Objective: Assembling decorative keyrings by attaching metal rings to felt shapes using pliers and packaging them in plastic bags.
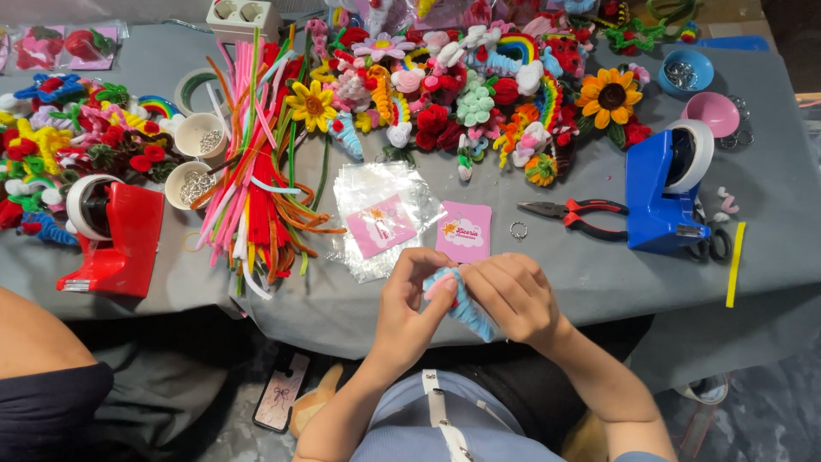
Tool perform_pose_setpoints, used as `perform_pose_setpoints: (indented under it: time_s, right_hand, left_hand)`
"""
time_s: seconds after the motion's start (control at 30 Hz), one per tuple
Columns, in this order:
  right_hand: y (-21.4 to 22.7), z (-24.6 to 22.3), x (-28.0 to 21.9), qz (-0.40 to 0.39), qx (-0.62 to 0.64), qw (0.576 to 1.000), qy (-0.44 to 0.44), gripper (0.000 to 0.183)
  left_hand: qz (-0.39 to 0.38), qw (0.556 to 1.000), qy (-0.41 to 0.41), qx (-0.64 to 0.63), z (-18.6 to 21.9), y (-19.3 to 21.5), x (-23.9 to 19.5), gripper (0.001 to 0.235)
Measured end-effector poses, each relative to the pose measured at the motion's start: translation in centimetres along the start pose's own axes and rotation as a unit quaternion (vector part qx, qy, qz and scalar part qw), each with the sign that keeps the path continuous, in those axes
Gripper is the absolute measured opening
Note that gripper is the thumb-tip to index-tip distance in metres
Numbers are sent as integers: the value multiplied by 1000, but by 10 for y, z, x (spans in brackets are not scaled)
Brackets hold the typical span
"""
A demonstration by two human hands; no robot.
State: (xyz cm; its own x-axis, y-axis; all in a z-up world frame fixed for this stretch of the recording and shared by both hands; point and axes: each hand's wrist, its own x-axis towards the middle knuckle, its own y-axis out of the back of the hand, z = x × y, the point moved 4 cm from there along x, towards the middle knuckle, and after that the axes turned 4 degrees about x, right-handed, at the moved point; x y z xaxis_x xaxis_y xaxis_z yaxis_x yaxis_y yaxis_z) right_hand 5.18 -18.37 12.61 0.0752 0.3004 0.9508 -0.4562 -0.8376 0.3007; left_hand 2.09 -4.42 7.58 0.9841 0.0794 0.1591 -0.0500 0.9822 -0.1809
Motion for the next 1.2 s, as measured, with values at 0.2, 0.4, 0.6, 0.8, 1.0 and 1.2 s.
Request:
perform_pose_setpoints:
  time_s: [0.2,0.4,0.6,0.8,1.0,1.2]
  right_hand:
    - [8,-1,-6,-5,0,993,117,17]
    - [20,8,-26,-8,44,996,81,9]
    - [24,56,-57,-60,136,936,-319,3]
    - [18,19,-52,-87,355,786,-498,8]
    - [15,1,-45,-107,321,788,-515,6]
    - [9,-9,-45,-84,239,855,-452,4]
  left_hand:
    - [63,996,-42,56,2,0,2,17]
    - [97,985,-128,66,14,-1,1,13]
    - [106,973,-178,102,20,1,-1,17]
    - [112,907,-334,230,15,-12,-3,27]
    - [119,874,-388,268,21,-15,-2,27]
    - [154,864,-381,291,21,-16,-1,20]
